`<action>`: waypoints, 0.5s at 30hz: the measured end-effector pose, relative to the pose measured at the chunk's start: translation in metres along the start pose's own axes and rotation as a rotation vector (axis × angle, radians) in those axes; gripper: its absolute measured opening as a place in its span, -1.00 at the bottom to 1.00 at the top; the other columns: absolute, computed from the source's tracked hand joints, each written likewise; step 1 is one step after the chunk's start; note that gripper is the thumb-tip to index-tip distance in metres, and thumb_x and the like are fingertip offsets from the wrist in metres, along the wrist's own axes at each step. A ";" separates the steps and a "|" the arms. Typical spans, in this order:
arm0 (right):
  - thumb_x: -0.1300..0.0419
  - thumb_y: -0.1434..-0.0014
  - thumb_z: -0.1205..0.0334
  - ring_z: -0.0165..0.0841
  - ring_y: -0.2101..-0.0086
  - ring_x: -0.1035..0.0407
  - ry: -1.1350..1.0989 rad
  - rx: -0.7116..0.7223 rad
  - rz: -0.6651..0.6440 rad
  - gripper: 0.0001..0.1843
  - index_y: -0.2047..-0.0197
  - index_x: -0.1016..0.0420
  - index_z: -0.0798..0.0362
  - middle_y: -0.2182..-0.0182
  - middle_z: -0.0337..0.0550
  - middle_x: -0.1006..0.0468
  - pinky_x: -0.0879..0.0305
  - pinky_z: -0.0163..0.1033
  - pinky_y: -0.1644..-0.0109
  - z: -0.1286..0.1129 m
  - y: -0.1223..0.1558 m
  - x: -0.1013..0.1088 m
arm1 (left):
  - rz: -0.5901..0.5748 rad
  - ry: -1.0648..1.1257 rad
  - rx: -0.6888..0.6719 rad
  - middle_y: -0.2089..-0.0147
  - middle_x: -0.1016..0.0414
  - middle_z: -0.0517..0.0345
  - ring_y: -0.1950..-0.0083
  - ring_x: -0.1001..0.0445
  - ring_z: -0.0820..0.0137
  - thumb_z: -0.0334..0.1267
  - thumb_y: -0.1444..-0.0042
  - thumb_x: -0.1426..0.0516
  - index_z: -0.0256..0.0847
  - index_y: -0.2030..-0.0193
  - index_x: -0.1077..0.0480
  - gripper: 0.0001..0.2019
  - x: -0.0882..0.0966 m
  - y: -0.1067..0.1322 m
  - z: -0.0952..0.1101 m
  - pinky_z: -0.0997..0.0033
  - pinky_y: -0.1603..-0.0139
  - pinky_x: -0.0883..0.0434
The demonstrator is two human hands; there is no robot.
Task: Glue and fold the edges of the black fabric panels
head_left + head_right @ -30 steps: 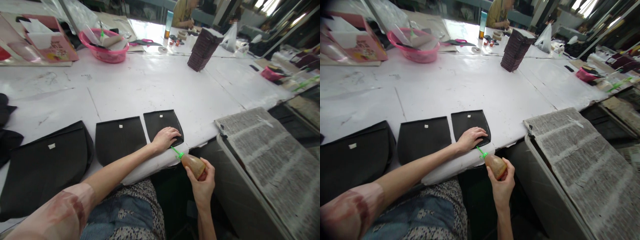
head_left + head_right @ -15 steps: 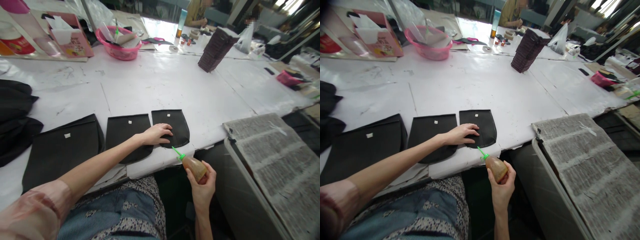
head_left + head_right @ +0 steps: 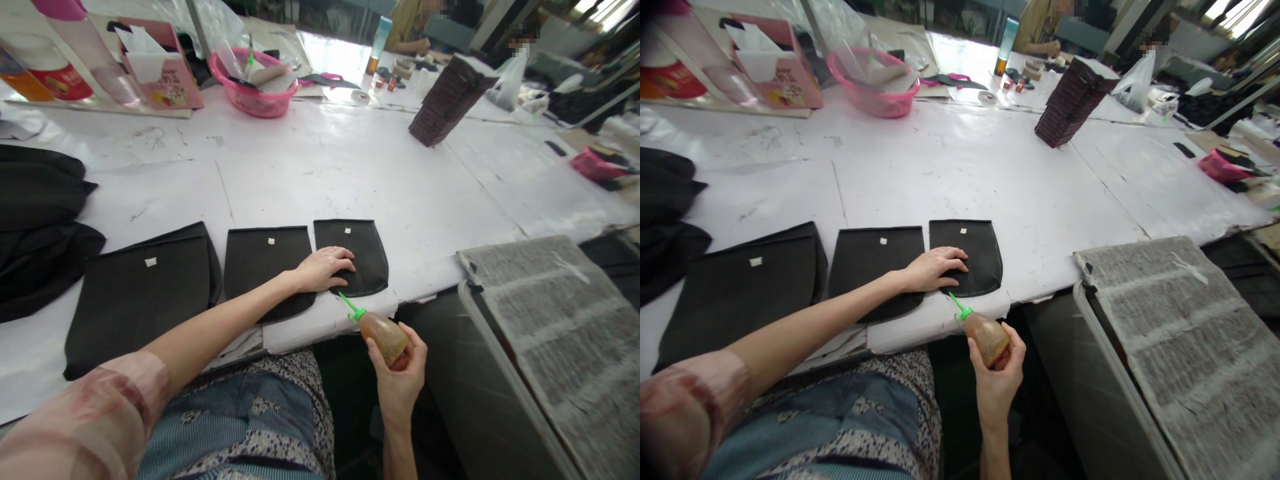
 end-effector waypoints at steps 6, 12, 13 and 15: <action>-0.47 0.06 0.04 -0.17 0.14 -0.49 -0.026 -0.042 -0.032 -0.30 -0.10 -0.34 0.04 0.03 0.01 -0.49 -0.50 -0.07 0.07 0.006 0.004 -0.008 | 0.001 0.016 0.013 -0.23 -0.38 0.04 -0.28 -0.32 0.18 -0.20 -0.15 -0.27 -0.08 -0.02 -0.46 -0.71 0.000 0.000 0.000 0.12 -0.29 -0.28; -0.47 0.06 0.05 -0.18 0.14 -0.48 -0.028 -0.020 0.006 -0.32 -0.08 -0.35 0.05 0.03 0.01 -0.48 -0.52 -0.09 0.09 0.003 0.003 -0.004 | 0.014 0.039 0.007 -0.22 -0.39 0.05 -0.27 -0.34 0.20 -0.20 -0.15 -0.27 -0.07 -0.01 -0.46 -0.72 0.000 0.000 -0.001 0.15 -0.27 -0.30; -0.47 0.07 0.05 -0.17 0.13 -0.48 -0.036 -0.025 0.017 -0.32 -0.07 -0.35 0.05 0.02 0.02 -0.47 -0.53 -0.10 0.11 0.002 0.003 -0.004 | 0.014 0.042 0.009 -0.22 -0.39 0.05 -0.27 -0.34 0.20 -0.20 -0.15 -0.27 -0.07 -0.01 -0.46 -0.72 0.000 0.000 -0.001 0.15 -0.26 -0.31; -0.48 0.08 0.05 -0.16 0.14 -0.48 -0.052 -0.042 0.027 -0.30 -0.08 -0.34 0.05 0.02 0.02 -0.47 -0.54 -0.11 0.16 0.003 0.000 -0.004 | 0.015 0.043 0.011 -0.22 -0.39 0.06 -0.27 -0.34 0.20 -0.20 -0.15 -0.27 -0.07 0.00 -0.47 -0.72 0.000 0.000 -0.002 0.16 -0.26 -0.31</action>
Point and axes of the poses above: each hand's wrist, its own y-axis away from the middle knuckle, its own x-axis out of the back of the hand, z = x × y, the point moved 7 cm from there along -y, towards the middle knuckle
